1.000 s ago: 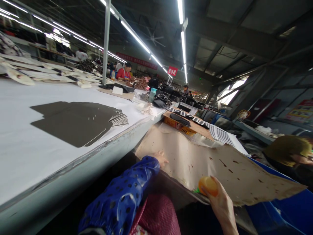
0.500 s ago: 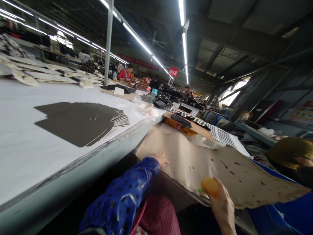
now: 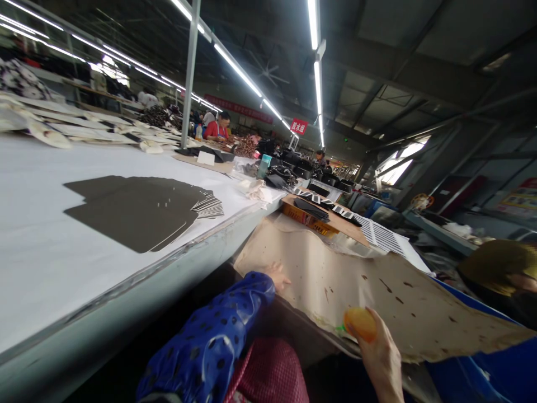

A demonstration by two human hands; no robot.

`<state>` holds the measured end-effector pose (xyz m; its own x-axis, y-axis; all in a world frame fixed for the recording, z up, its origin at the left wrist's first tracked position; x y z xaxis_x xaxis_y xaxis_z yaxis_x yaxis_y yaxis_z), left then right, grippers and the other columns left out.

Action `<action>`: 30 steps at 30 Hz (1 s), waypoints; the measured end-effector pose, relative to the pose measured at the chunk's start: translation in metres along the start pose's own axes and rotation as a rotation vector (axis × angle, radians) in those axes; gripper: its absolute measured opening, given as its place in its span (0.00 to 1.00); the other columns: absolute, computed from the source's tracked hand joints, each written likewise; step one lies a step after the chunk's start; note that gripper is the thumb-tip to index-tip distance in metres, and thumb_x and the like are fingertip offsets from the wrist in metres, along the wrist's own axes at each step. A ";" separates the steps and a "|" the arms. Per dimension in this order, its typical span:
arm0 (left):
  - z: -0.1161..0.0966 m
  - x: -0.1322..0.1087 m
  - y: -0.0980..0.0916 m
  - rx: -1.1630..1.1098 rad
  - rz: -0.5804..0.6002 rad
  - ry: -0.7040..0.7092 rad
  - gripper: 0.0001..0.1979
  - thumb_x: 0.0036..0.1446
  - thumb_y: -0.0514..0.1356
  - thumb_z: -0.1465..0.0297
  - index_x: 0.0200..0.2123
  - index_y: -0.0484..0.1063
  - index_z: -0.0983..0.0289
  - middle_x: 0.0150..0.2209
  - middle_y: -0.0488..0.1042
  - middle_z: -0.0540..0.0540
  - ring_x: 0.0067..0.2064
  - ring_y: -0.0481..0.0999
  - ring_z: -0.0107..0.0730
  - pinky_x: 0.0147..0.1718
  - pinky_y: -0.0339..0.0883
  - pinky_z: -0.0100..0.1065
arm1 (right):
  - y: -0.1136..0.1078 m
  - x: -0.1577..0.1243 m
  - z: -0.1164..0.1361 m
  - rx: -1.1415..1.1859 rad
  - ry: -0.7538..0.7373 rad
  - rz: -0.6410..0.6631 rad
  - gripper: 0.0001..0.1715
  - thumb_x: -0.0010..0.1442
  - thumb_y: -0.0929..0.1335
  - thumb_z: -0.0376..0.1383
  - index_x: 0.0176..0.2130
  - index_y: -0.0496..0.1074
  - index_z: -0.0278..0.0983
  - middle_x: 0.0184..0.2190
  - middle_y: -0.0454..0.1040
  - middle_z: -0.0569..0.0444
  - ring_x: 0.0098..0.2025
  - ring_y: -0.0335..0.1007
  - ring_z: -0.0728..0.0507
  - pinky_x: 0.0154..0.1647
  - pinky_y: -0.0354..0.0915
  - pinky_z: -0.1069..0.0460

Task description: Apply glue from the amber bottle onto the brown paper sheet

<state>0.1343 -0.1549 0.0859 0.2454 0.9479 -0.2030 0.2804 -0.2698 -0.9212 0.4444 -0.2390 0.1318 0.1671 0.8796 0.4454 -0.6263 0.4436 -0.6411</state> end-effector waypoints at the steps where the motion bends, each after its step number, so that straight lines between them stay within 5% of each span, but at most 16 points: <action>1: 0.001 0.001 0.001 -0.004 -0.004 0.002 0.25 0.60 0.58 0.64 0.61 0.64 0.59 0.70 0.44 0.58 0.70 0.42 0.57 0.65 0.44 0.60 | -0.004 0.002 -0.005 -0.013 0.000 -0.027 0.57 0.40 0.67 0.66 0.57 0.67 0.34 0.50 0.73 0.40 0.48 0.71 0.29 0.49 0.66 0.38; 7: 0.004 0.004 0.004 0.004 -0.023 0.013 0.25 0.60 0.59 0.62 0.60 0.64 0.61 0.69 0.47 0.60 0.70 0.44 0.57 0.64 0.46 0.61 | 0.000 -0.003 -0.012 0.054 0.124 -0.049 0.52 0.44 0.68 0.66 0.59 0.66 0.42 0.37 0.75 0.48 0.42 0.73 0.31 0.43 0.67 0.39; 12: 0.003 0.000 0.001 0.010 -0.015 0.013 0.26 0.60 0.58 0.63 0.61 0.64 0.60 0.70 0.44 0.59 0.70 0.44 0.55 0.65 0.46 0.60 | 0.010 -0.005 0.011 0.010 -0.001 -0.119 0.55 0.44 0.65 0.68 0.58 0.67 0.37 0.48 0.73 0.42 0.47 0.70 0.30 0.47 0.66 0.39; 14: 0.003 -0.001 0.001 0.012 -0.014 0.018 0.26 0.60 0.59 0.63 0.61 0.64 0.60 0.70 0.45 0.59 0.70 0.45 0.55 0.64 0.47 0.59 | 0.017 -0.006 0.024 0.077 0.034 -0.140 0.53 0.44 0.66 0.67 0.59 0.67 0.39 0.44 0.75 0.45 0.45 0.71 0.32 0.45 0.67 0.40; 17: 0.004 0.002 0.001 0.021 -0.018 0.030 0.25 0.59 0.59 0.64 0.60 0.65 0.58 0.70 0.47 0.58 0.70 0.45 0.56 0.64 0.48 0.59 | 0.045 -0.008 0.048 0.222 0.057 -0.010 0.52 0.44 0.70 0.64 0.59 0.66 0.39 0.39 0.75 0.48 0.40 0.72 0.35 0.44 0.67 0.41; 23: 0.019 0.001 -0.001 0.034 -0.054 0.084 0.20 0.63 0.54 0.66 0.58 0.68 0.54 0.64 0.58 0.57 0.65 0.57 0.49 0.60 0.56 0.54 | 0.094 -0.010 0.088 0.261 -0.073 0.199 0.52 0.46 0.68 0.63 0.59 0.65 0.35 0.48 0.73 0.45 0.46 0.70 0.36 0.49 0.65 0.44; 30: 0.035 0.005 -0.002 0.002 -0.097 0.142 0.16 0.64 0.55 0.70 0.54 0.71 0.61 0.57 0.67 0.57 0.58 0.67 0.40 0.58 0.62 0.50 | 0.060 0.002 0.068 0.123 -0.108 0.126 0.50 0.46 0.68 0.60 0.58 0.67 0.34 0.50 0.72 0.42 0.49 0.69 0.33 0.52 0.63 0.41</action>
<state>0.1024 -0.1441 0.0757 0.3458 0.9361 -0.0646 0.3077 -0.1782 -0.9347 0.3555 -0.2216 0.1364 0.0026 0.9003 0.4353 -0.7266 0.3007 -0.6177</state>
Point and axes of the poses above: each hand's wrist, its own x-axis towards the middle knuckle, its own y-axis out of the palm, z = x × y, the point moved 3 cm from there along x, towards the middle knuckle
